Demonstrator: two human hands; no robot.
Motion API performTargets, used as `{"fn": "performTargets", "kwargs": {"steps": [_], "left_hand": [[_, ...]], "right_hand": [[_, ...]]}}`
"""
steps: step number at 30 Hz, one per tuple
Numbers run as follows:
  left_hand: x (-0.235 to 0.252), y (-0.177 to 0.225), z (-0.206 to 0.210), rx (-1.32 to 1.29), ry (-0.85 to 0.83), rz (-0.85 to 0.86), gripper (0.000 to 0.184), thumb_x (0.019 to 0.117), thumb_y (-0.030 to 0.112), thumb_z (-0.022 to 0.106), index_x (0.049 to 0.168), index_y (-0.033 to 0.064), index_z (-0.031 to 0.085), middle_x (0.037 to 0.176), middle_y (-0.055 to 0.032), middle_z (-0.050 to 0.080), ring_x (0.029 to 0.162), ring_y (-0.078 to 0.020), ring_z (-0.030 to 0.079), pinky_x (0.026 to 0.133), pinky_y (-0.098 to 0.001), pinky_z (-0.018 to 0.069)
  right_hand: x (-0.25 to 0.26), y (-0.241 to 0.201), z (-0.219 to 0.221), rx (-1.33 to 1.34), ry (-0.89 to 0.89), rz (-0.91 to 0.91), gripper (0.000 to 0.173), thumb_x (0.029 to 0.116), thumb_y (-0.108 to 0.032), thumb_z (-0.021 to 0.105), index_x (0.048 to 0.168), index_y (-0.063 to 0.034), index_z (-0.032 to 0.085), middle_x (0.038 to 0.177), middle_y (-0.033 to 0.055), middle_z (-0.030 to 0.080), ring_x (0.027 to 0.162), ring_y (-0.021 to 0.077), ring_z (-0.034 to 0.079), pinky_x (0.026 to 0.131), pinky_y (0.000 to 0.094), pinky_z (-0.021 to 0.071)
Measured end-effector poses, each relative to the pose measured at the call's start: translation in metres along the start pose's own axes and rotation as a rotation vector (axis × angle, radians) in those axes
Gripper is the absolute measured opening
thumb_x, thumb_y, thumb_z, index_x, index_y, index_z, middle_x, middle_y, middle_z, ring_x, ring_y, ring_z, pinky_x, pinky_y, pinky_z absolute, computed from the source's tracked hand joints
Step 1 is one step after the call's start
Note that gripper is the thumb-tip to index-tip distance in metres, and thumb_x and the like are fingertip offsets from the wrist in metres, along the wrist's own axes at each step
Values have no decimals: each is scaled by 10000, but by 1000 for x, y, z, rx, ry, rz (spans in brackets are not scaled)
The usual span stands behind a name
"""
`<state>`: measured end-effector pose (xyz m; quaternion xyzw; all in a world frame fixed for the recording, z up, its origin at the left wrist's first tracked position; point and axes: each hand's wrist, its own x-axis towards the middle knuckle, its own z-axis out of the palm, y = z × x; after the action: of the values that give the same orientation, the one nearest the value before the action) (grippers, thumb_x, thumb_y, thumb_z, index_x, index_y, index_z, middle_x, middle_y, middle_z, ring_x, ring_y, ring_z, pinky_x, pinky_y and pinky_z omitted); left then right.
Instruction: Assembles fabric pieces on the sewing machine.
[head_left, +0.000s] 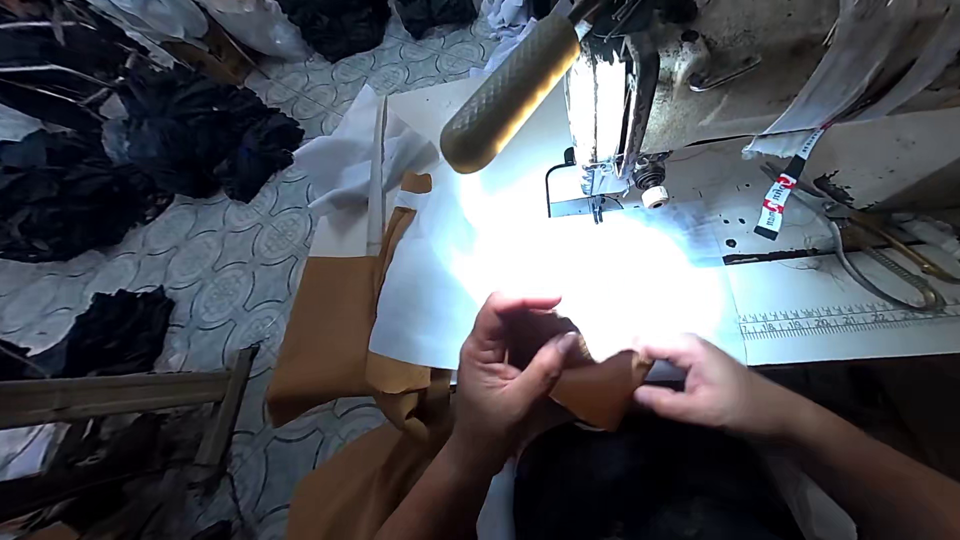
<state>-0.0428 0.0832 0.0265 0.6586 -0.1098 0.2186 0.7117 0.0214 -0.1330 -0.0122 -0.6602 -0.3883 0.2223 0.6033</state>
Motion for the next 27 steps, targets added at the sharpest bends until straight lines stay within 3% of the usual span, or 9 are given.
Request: {"fn": "performTargets", "kwargs": {"steps": [2, 4, 7, 10, 13, 16, 19, 24, 27], "left_hand": [[-11, -2, -13, 119, -44, -73, 261, 941, 107, 681, 1175, 219, 653, 1054, 178, 709, 942, 66, 660, 839, -132, 558], [-19, -5, -21, 262, -178, -200, 226, 931, 70, 624, 1152, 43, 663, 932, 96, 692, 845, 84, 631, 744, -102, 536], [-14, -6, -15, 513, -518, -335, 335, 951, 86, 549, 1252, 18, 679, 855, -29, 686, 701, 16, 608, 645, -127, 505], [7, -7, 1, 914, -697, -183, 399, 943, 121, 601, 1334, 64, 657, 778, -75, 673, 638, -194, 638, 585, -351, 540], [40, -30, 7, 1199, -689, -75, 268, 1007, 219, 590, 1177, 61, 724, 948, -155, 729, 879, -341, 725, 740, -529, 571], [62, -78, -5, 1164, -649, 210, 223, 976, 234, 641, 957, 31, 731, 970, -143, 692, 944, -311, 692, 808, -502, 548], [55, -110, -14, 1068, -620, 220, 350, 1025, 327, 522, 1100, 49, 722, 1260, -130, 691, 1248, -321, 618, 1018, -549, 469], [45, -112, -9, 1036, -552, 109, 450, 1051, 414, 463, 1177, 63, 715, 1339, -118, 668, 1299, -362, 581, 1038, -577, 445], [46, -111, -8, 1032, -591, 66, 505, 1075, 442, 390, 1323, 103, 671, 1447, -108, 602, 1345, -366, 541, 1073, -597, 397]], "right_hand": [[2, -11, -24, 21, 111, 59, 80, 882, -180, 664, 908, -105, 662, 829, -157, 650, 794, -159, 577, 712, 60, 482], [13, -21, -48, 0, 175, 195, 59, 857, -145, 663, 902, -178, 644, 778, -200, 660, 729, -132, 605, 676, 95, 511], [46, -19, -70, -190, 138, 325, 35, 919, -69, 694, 950, -55, 687, 756, -55, 681, 683, -24, 635, 659, 180, 541], [82, 5, -73, -563, 70, 266, 198, 989, -170, 662, 935, 12, 718, 828, 105, 667, 782, 173, 625, 740, 389, 496], [97, 20, -66, -785, 47, 255, 261, 993, -241, 669, 961, 11, 729, 979, 194, 673, 995, 363, 641, 878, 579, 441], [96, 32, -59, -847, 95, 220, 268, 959, -263, 720, 1002, 2, 722, 1005, 198, 665, 1016, 377, 632, 892, 581, 436], [92, 36, -61, -835, 147, 173, 230, 966, -224, 693, 972, 2, 733, 976, 192, 688, 971, 365, 652, 871, 583, 441], [92, 42, -66, -895, 280, 134, 216, 932, -213, 709, 916, -1, 745, 934, 185, 686, 931, 362, 656, 856, 573, 438], [96, 40, -68, -901, 315, 190, 258, 945, -238, 709, 933, 19, 728, 890, 203, 672, 886, 372, 651, 848, 577, 431]]}}
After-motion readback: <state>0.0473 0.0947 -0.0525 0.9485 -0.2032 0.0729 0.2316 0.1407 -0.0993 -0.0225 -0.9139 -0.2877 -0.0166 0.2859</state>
